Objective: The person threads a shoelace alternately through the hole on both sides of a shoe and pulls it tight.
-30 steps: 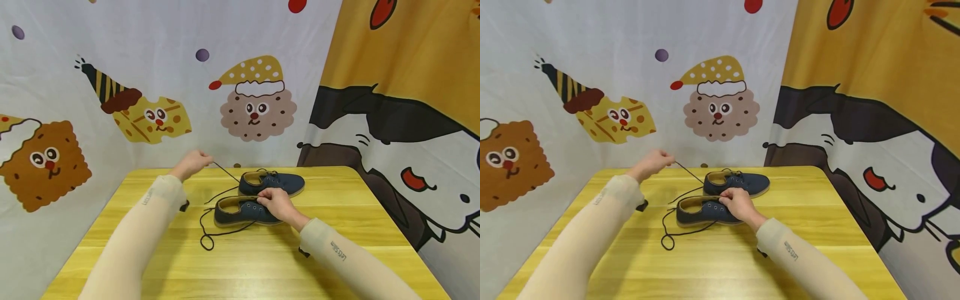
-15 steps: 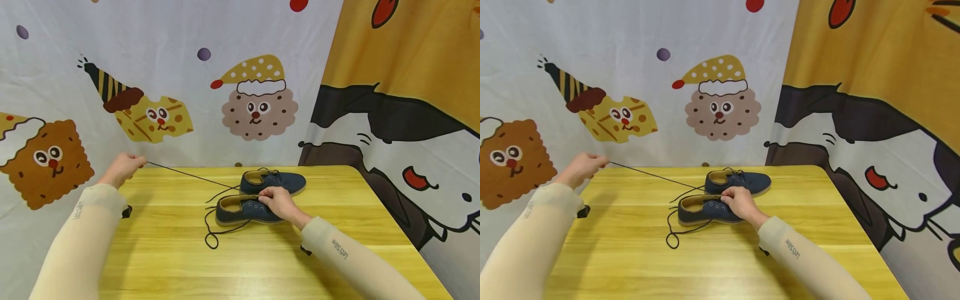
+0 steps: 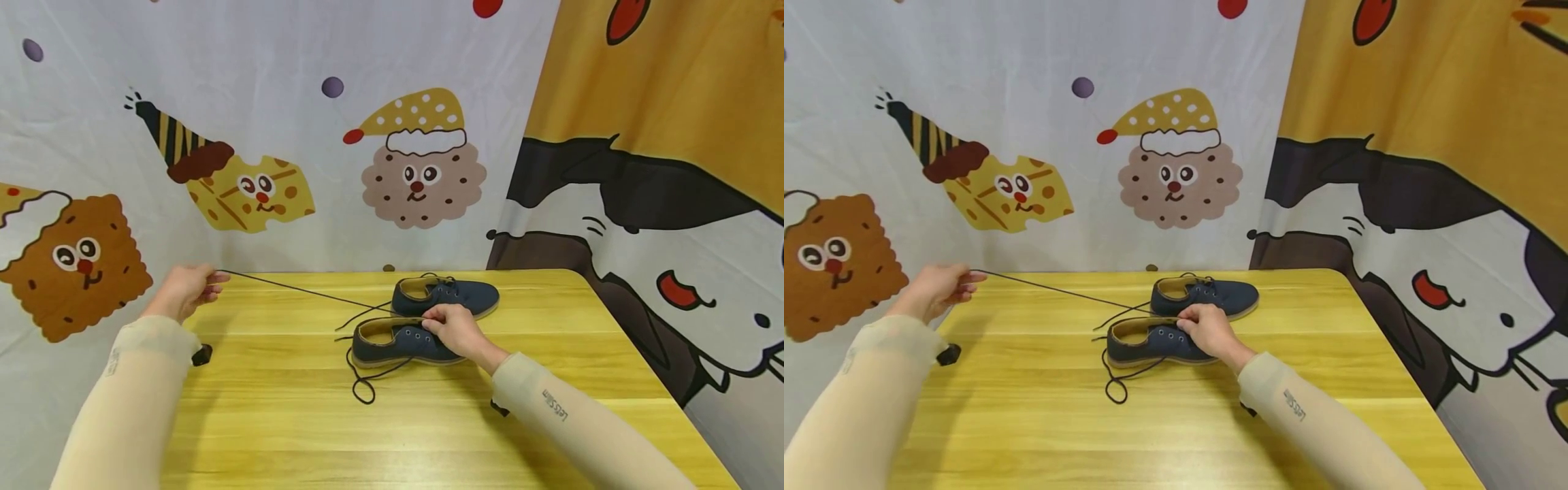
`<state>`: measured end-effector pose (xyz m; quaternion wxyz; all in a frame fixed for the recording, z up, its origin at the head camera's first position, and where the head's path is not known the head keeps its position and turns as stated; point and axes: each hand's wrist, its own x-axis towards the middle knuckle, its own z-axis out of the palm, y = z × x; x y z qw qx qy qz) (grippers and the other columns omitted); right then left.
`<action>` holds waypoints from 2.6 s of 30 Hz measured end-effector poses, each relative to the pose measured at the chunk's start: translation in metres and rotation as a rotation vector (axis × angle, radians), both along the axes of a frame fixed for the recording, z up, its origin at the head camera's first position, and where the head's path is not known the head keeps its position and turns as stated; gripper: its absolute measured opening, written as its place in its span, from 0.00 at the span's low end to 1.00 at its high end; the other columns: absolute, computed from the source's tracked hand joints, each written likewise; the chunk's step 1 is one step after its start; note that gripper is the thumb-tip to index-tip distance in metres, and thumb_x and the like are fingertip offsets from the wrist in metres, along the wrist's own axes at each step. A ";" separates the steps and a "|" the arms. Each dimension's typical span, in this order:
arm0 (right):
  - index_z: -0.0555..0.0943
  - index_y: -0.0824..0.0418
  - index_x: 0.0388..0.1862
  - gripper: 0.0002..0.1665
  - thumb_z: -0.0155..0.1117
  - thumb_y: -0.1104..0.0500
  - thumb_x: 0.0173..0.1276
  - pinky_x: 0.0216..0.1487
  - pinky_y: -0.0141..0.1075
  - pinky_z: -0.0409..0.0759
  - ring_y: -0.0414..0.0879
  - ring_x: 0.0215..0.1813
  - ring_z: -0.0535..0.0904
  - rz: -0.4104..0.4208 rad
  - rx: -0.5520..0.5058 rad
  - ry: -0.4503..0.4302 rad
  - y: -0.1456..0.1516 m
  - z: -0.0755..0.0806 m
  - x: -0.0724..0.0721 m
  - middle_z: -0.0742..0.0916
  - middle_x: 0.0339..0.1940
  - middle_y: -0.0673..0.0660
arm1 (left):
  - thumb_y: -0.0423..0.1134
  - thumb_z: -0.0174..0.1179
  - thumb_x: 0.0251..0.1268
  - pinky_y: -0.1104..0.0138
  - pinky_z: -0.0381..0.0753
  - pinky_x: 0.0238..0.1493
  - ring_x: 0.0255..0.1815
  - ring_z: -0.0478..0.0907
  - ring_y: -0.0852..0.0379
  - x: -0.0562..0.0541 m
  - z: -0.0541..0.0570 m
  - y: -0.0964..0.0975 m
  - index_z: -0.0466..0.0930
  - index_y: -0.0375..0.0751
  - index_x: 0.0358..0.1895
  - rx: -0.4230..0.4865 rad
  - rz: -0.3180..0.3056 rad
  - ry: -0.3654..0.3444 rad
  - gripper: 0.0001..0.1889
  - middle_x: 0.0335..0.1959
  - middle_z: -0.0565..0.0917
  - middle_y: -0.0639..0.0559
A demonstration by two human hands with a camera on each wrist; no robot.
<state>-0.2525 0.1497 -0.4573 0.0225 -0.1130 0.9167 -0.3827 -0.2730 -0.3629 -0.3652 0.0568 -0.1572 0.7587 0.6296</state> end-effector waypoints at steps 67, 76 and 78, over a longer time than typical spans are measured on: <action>0.85 0.54 0.45 0.08 0.59 0.60 0.73 0.41 0.43 0.77 0.57 0.39 0.79 0.374 -0.153 -0.186 0.021 0.016 0.011 0.85 0.40 0.57 | 0.41 0.51 0.76 0.72 0.67 0.19 0.34 0.62 0.55 0.067 -0.056 0.319 0.77 0.41 0.54 -1.747 -0.862 1.163 0.12 0.38 0.71 0.50; 0.85 0.49 0.46 0.09 0.60 0.54 0.73 0.45 0.48 0.80 0.60 0.43 0.80 0.387 -0.184 -0.177 0.024 0.016 0.013 0.85 0.40 0.52 | 0.44 0.48 0.78 0.71 0.67 0.17 0.28 0.61 0.56 0.074 -0.052 0.329 0.81 0.41 0.50 -1.833 -0.916 1.180 0.14 0.34 0.73 0.50; 0.85 0.49 0.47 0.09 0.61 0.53 0.72 0.45 0.48 0.80 0.60 0.43 0.81 0.392 -0.190 -0.179 0.025 0.016 0.014 0.85 0.40 0.51 | 0.44 0.48 0.77 0.71 0.67 0.16 0.26 0.62 0.57 0.076 -0.053 0.331 0.81 0.41 0.48 -1.820 -0.920 1.191 0.14 0.32 0.74 0.50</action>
